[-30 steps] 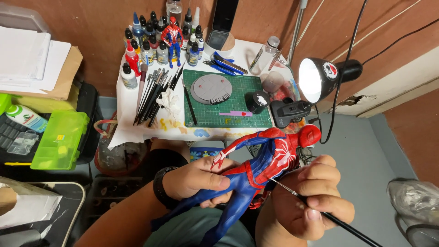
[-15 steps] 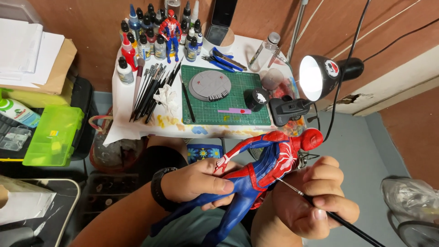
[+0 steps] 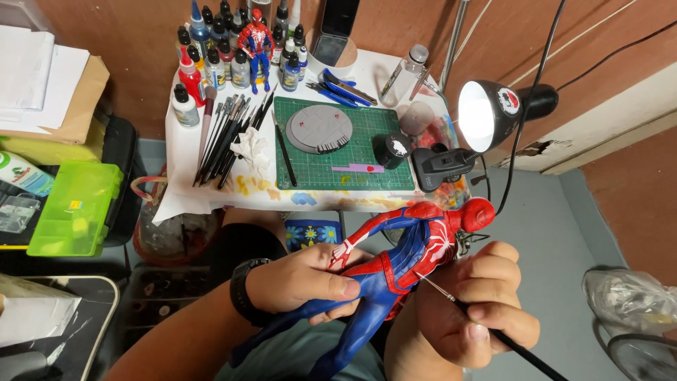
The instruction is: Painting fine white lines and details on a Spider-Man action figure using a small paintbrush at a workbench.
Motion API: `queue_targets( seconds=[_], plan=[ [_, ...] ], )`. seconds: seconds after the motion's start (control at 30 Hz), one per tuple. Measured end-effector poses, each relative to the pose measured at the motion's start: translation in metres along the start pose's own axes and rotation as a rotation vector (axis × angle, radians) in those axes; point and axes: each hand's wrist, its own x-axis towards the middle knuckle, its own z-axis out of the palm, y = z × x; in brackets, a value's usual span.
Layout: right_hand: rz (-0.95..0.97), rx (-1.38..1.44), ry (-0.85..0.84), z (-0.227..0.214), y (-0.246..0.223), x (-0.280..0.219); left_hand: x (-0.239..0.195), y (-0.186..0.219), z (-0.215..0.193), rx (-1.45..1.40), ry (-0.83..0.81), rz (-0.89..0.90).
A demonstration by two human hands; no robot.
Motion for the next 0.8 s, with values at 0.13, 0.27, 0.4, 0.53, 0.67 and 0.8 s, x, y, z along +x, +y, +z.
queue_targets(
  seconds=[0.13,0.27,0.4,0.53,0.67,0.8],
  plan=[
    [-0.016,-0.008,0.003,-0.0013,0.0015,-0.0017,0.0004,-0.0018,0.0003,0.002,0.008,-0.001],
    [-0.032,-0.018,-0.001,-0.0007,0.0016,-0.0011,0.0002,-0.0029,-0.0003,-0.021,0.001,0.013],
    [-0.031,-0.023,0.000,0.0002,0.0015,-0.0013,0.0003,-0.0011,0.0006,-0.015,-0.001,0.009],
    [-0.025,-0.025,-0.008,-0.0008,0.0015,-0.0019,-0.0001,-0.0030,0.0003,-0.029,0.001,0.015],
    [-0.026,-0.014,-0.010,-0.0008,0.0014,-0.0015,0.0001,-0.0036,-0.0004,-0.028,-0.002,0.015],
    [-0.012,-0.029,0.004,0.0010,0.0002,-0.0012,-0.0001,-0.0016,-0.0002,-0.010,-0.004,0.017]
  ],
)
